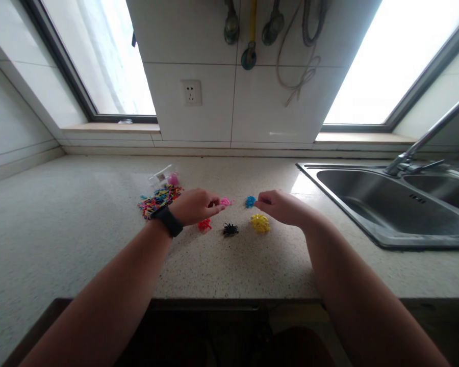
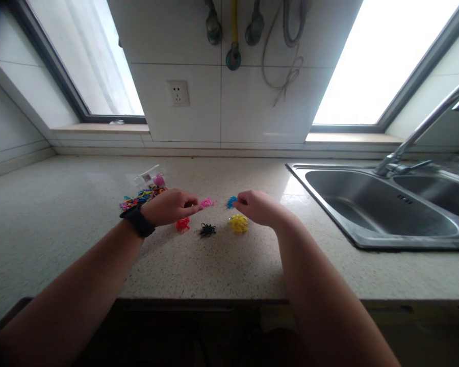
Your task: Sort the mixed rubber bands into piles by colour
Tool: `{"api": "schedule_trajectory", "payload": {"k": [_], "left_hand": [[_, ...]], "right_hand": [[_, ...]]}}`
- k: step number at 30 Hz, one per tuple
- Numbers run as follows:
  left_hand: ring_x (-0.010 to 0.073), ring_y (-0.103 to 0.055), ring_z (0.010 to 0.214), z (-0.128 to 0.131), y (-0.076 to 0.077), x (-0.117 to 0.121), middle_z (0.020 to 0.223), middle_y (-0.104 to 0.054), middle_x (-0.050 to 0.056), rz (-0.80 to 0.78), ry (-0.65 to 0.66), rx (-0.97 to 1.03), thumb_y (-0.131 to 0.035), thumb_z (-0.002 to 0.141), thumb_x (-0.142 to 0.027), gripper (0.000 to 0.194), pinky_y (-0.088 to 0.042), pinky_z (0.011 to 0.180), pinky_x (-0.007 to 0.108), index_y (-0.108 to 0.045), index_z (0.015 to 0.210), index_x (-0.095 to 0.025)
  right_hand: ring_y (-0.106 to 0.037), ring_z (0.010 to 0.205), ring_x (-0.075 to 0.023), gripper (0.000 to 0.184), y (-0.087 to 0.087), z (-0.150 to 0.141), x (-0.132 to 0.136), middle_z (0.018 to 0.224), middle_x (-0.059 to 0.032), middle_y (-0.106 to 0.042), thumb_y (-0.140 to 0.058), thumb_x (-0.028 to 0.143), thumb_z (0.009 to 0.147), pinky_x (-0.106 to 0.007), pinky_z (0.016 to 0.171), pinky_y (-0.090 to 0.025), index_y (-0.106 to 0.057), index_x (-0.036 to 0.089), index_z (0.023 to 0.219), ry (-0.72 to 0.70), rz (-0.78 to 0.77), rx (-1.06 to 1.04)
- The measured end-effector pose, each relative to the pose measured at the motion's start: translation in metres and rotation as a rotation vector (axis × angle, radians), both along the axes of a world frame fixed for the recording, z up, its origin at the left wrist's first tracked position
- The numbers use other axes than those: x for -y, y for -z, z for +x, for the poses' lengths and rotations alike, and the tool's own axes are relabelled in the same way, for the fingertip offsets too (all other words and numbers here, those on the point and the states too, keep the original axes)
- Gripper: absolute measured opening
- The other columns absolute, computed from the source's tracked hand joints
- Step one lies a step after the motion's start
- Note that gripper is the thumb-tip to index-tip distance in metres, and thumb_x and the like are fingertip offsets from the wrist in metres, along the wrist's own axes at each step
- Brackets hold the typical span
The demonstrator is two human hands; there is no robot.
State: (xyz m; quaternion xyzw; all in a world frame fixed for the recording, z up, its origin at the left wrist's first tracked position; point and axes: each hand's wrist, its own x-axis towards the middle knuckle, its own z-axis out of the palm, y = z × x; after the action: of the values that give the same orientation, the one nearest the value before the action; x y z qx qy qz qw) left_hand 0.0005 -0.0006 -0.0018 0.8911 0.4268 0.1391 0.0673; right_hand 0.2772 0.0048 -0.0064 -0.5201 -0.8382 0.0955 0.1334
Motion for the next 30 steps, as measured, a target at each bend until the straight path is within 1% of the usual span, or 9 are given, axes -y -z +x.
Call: {"api": "schedule_trajectory", "payload": {"k": [5,8,10,13,16,19,22,26,30], "left_hand": [[0.0116,-0.046,0.054,0.002,0.000,0.002,0.059,-0.055,-0.001,-0.038,0.090,0.088,-0.046,0.095,-0.049,0.043,-0.026,0.054,0.027,-0.064,0.072,-0.017],[0.0115,-0.046,0.057,0.003,-0.002,0.003,0.061,-0.055,-0.001,-0.112,0.154,0.196,-0.044,0.096,-0.050,0.044,-0.030,0.055,0.025,-0.066,0.079,-0.016],[0.0114,-0.047,0.058,0.001,-0.005,0.003,0.063,-0.055,-0.001,-0.126,0.146,0.277,-0.044,0.097,-0.051,0.045,-0.032,0.056,0.025,-0.068,0.084,-0.016],[0.0113,-0.045,0.057,-0.009,-0.011,0.000,0.061,-0.052,-0.001,-0.050,0.044,0.407,-0.043,0.097,-0.052,0.047,-0.033,0.054,0.024,-0.069,0.086,-0.014],[0.0110,-0.045,0.055,-0.029,-0.016,-0.007,0.060,-0.051,-0.001,0.045,-0.106,0.504,-0.042,0.097,-0.053,0.047,-0.033,0.052,0.023,-0.070,0.091,-0.015],[0.0125,-0.050,0.055,-0.056,-0.019,-0.016,0.057,-0.053,-0.001,0.131,-0.254,0.481,-0.042,0.096,-0.053,0.047,-0.036,0.054,0.024,-0.070,0.093,-0.015],[0.0139,-0.054,0.058,-0.084,-0.018,-0.025,0.063,-0.062,0.002,0.183,-0.400,0.411,-0.042,0.095,-0.053,0.046,-0.037,0.057,0.025,-0.070,0.089,-0.017],[0.0166,-0.058,0.061,-0.111,-0.014,-0.034,0.065,-0.066,0.004,0.121,-0.525,0.255,-0.048,0.089,-0.057,0.046,-0.038,0.058,0.027,-0.071,0.084,-0.018],[0.0188,-0.063,0.070,-0.122,-0.007,-0.039,0.080,-0.073,0.006,0.015,-0.491,0.133,-0.055,0.083,-0.058,0.043,-0.041,0.064,0.029,-0.073,0.088,-0.019]], "right_hand": [[-0.034,0.053,-0.0118,0.035,-0.002,-0.008,0.004,0.056,0.0009,-0.049,-0.048,0.043,0.093,-0.030,0.053,-0.023,-0.052,0.020,0.066,-0.030,0.033,-0.026],[-0.037,0.055,-0.0118,0.033,-0.003,-0.012,0.006,0.059,0.0006,-0.051,-0.047,0.042,0.094,-0.028,0.054,-0.025,-0.058,0.020,0.071,-0.060,0.042,-0.078],[-0.038,0.056,-0.0119,0.032,-0.003,-0.012,0.007,0.060,0.0008,-0.052,-0.047,0.042,0.094,-0.028,0.056,-0.027,-0.059,0.020,0.075,-0.078,0.047,-0.115],[-0.038,0.057,-0.0122,0.031,-0.002,-0.010,0.005,0.060,0.0013,-0.050,-0.047,0.042,0.094,-0.027,0.057,-0.029,-0.059,0.020,0.077,-0.103,0.060,-0.158],[-0.038,0.057,-0.0124,0.031,0.000,-0.008,0.002,0.060,0.0014,-0.050,-0.047,0.042,0.094,-0.028,0.057,-0.030,-0.059,0.020,0.077,-0.113,0.067,-0.183],[-0.037,0.056,-0.0121,0.030,0.000,-0.008,0.001,0.061,0.0013,-0.051,-0.047,0.041,0.094,-0.028,0.058,-0.030,-0.059,0.020,0.077,-0.116,0.065,-0.185],[-0.039,0.056,-0.0123,0.029,0.000,-0.008,0.001,0.061,0.0010,-0.052,-0.047,0.041,0.093,-0.028,0.057,-0.030,-0.061,0.019,0.079,-0.113,0.054,-0.175],[-0.040,0.058,-0.0132,0.030,0.001,-0.007,0.000,0.062,0.0000,-0.054,-0.048,0.043,0.093,-0.028,0.057,-0.030,-0.061,0.020,0.078,-0.101,0.047,-0.152],[-0.041,0.057,-0.0134,0.031,0.003,-0.005,-0.002,0.061,0.0004,-0.053,-0.047,0.043,0.093,-0.028,0.057,-0.030,-0.060,0.020,0.077,-0.112,0.063,-0.140]]}}
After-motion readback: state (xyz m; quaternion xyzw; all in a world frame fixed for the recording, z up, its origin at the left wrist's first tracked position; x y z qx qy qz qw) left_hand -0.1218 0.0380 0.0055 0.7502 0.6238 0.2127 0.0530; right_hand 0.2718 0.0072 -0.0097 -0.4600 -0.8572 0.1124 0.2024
